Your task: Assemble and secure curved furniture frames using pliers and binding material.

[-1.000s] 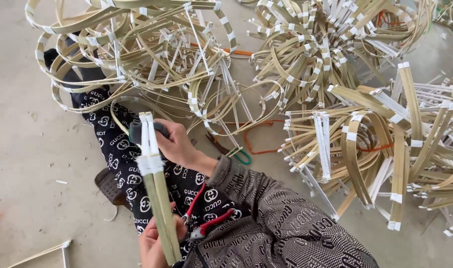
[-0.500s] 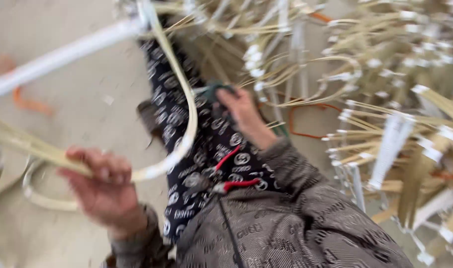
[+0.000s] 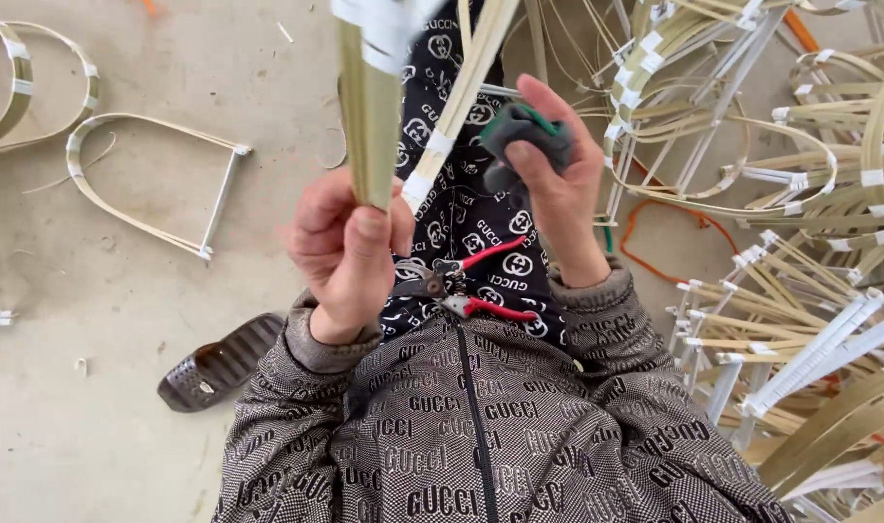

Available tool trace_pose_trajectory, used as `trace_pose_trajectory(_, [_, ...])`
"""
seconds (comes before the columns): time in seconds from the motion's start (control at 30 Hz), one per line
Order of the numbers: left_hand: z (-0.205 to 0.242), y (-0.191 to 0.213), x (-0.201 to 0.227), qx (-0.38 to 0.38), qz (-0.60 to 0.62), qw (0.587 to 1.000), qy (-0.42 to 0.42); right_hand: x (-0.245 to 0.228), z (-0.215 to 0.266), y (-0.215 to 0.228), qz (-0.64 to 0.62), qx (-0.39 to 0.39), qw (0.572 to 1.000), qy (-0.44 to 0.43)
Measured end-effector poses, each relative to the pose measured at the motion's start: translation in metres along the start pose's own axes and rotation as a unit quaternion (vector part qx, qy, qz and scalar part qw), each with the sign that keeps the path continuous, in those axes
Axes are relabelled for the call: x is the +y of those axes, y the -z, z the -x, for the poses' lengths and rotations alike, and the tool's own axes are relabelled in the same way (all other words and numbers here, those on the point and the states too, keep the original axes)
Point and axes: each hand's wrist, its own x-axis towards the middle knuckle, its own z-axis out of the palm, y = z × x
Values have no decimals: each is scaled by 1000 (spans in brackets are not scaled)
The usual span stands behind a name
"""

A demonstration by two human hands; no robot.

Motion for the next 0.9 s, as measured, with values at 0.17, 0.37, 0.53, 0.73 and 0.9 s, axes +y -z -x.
trace_pose_trajectory(0.17, [13,-10,11,-72,-8,996,52,61,-8,21,184,-48,982,4])
trace_pose_trajectory(0.37, [17,-15,23,-125,-31,986,103,40,-27,9,265,-15,963,39])
trace_pose_trajectory(0.53, [13,-18,28,-118,-48,989,79,-3,-58,2,264,-19,953,145])
trace_pose_trajectory(0.73, [20,-19,34,-95,-51,989,99,12,-116,81,370,21,851,372])
trace_pose_trajectory(0.9, [25,-17,34,-58,-63,993,81,4,-99,47,341,62,878,331])
